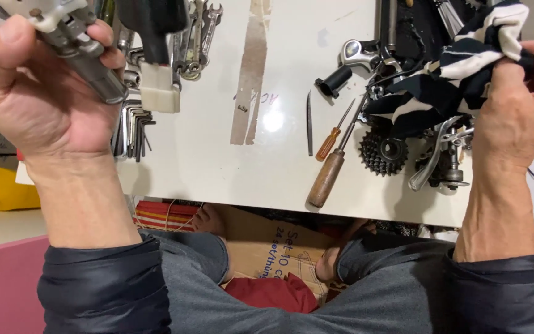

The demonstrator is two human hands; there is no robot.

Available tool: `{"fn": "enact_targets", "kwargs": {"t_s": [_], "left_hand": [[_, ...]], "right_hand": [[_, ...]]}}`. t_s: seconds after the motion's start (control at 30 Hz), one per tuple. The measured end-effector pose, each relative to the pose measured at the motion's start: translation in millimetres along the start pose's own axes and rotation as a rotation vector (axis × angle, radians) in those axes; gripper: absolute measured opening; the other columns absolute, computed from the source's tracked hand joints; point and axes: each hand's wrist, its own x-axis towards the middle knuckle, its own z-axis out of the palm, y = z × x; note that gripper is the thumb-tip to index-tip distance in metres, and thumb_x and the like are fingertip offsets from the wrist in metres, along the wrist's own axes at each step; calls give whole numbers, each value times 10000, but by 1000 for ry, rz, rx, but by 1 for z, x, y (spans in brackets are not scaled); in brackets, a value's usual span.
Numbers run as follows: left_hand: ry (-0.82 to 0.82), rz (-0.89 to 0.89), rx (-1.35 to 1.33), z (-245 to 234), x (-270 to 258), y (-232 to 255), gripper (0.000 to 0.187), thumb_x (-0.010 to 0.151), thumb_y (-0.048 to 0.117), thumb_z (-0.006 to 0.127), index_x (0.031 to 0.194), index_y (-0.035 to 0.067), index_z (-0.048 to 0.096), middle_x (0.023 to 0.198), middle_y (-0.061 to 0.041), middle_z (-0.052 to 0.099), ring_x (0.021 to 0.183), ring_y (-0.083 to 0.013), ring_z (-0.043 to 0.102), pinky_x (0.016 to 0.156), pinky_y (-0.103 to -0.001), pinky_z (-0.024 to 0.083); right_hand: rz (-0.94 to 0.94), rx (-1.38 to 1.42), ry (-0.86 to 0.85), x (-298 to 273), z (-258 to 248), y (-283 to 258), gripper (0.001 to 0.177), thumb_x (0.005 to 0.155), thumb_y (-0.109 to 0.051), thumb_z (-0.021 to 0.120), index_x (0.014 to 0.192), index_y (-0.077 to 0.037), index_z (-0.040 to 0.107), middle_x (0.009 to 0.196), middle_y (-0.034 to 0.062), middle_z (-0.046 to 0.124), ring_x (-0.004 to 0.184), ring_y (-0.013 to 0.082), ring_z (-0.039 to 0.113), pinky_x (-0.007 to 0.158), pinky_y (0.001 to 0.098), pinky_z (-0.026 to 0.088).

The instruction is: Assembling a small mechanical bicycle component on a workbench, involving fitting a plastic cap, managing wires, and using a screwdriver.

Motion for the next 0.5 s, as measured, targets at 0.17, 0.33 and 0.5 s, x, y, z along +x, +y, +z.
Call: {"fn": "enact_targets", "kwargs": {"t_s": [0.17,0.33,0.5], "left_hand": [[30,-5,24,16,4,-10,250,690,222,778,902,101,725,956,-46,698,902,-306,687,717,-383,486],[3,-47,-15,33,6,-19,231,696,180,733,868,27,750,939,-133,726,840,-318,707,660,-389,511],[-36,-57,-49,47,5,-34,327,732,72,714,1023,-75,741,1036,-257,747,787,-369,734,628,-394,631]], "right_hand": [[-35,-26,21,1,-7,-9,103,1092,85,644,1167,15,650,1077,127,649,956,212,605,871,326,510],[-276,-300,-109,1,-7,-3,62,1086,132,781,1137,97,777,1038,175,654,912,267,602,778,358,476],[-212,-872,-854,-18,19,-45,453,845,-200,697,1288,-108,719,1423,197,619,1306,392,501,1071,605,350]]}}
